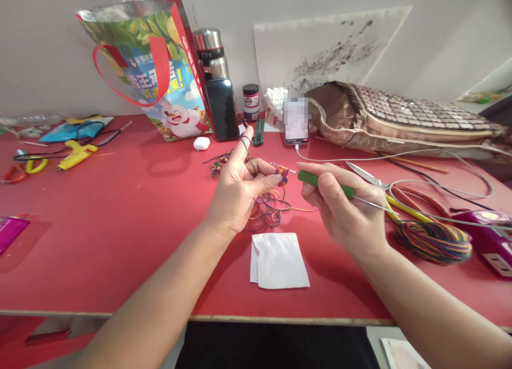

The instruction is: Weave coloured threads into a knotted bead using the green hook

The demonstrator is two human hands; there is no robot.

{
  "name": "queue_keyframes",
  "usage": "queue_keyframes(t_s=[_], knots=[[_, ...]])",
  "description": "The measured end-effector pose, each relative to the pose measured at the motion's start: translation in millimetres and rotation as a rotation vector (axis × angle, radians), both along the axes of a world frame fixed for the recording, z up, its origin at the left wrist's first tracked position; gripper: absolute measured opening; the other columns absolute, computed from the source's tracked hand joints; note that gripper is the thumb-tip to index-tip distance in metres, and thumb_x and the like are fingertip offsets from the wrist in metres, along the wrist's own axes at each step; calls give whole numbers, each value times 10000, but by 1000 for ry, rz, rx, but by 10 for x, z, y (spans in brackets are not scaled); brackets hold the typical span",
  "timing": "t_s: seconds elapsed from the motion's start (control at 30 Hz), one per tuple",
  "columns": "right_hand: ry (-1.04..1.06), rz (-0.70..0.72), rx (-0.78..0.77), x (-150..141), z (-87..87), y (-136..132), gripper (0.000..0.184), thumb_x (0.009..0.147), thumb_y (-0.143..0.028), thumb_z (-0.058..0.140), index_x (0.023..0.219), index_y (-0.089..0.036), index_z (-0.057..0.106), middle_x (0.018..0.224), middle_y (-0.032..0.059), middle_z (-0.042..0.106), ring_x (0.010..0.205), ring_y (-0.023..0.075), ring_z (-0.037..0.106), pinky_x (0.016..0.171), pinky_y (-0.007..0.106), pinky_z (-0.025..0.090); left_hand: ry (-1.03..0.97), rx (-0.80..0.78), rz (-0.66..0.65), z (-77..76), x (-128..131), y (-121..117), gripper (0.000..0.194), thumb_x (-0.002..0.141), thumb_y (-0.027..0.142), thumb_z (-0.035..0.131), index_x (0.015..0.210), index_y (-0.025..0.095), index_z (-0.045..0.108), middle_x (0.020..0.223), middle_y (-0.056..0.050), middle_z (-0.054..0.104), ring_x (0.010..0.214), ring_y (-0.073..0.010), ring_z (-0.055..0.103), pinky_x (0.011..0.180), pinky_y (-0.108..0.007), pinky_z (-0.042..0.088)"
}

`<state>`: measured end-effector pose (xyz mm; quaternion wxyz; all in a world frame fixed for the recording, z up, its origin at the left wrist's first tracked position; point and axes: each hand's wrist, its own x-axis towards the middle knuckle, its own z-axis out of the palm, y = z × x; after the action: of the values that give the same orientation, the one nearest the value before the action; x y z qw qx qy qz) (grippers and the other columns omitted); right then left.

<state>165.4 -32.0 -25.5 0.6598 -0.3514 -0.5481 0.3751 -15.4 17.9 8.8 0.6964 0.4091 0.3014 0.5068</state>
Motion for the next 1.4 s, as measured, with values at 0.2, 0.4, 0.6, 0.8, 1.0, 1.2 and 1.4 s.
queue_keyframes(t_s=[0.2,0.4,0.6,0.8,1.0,1.2,1.4], knots=[[-43,-14,15,40,11,-8,201,1078,-390,751,1203,-355,905,828,25,711,740,156,602,614,309,480,54,46,2,-9,-25,22,1238,767,72,927,1801,319,292,767,74,727,786,-139,713,804,-263,595],[-78,-53,-3,67,12,-13,222,1062,-434,761,1192,-331,909,854,38,714,753,170,614,609,313,499,88,86,42,-2,-29,40,1270,738,72,927,1807,298,278,749,79,694,753,-125,667,760,-241,581],[-101,-61,22,56,26,-12,218,1064,-422,759,1192,-331,910,843,39,715,748,175,617,601,315,491,131,143,90,10,-14,16,1209,747,92,926,1785,331,352,748,67,699,757,-140,666,741,-252,566],[-98,-97,23,46,42,-12,231,1054,-440,764,1177,-314,914,836,47,718,739,184,625,593,327,500,118,164,100,8,4,-4,1133,805,164,938,1777,317,377,766,31,744,821,-183,723,829,-297,601],[-80,-59,55,31,51,-18,204,1072,-373,752,1197,-339,909,841,36,719,737,167,619,599,315,486,102,142,92,28,19,-12,1171,797,141,924,1788,366,343,764,63,728,793,-168,713,846,-300,616],[-103,-61,77,31,46,-22,209,1078,-377,743,1201,-328,904,843,36,724,748,171,643,617,321,502,106,140,135,50,21,-23,1139,772,119,895,1771,335,392,724,67,699,745,-152,666,815,-277,596],[-134,-89,83,51,42,-22,213,1068,-389,754,1211,-337,904,850,38,737,742,183,646,609,329,502,122,141,144,48,7,-20,1102,759,128,911,1745,299,449,736,43,716,769,-164,687,829,-284,594]])
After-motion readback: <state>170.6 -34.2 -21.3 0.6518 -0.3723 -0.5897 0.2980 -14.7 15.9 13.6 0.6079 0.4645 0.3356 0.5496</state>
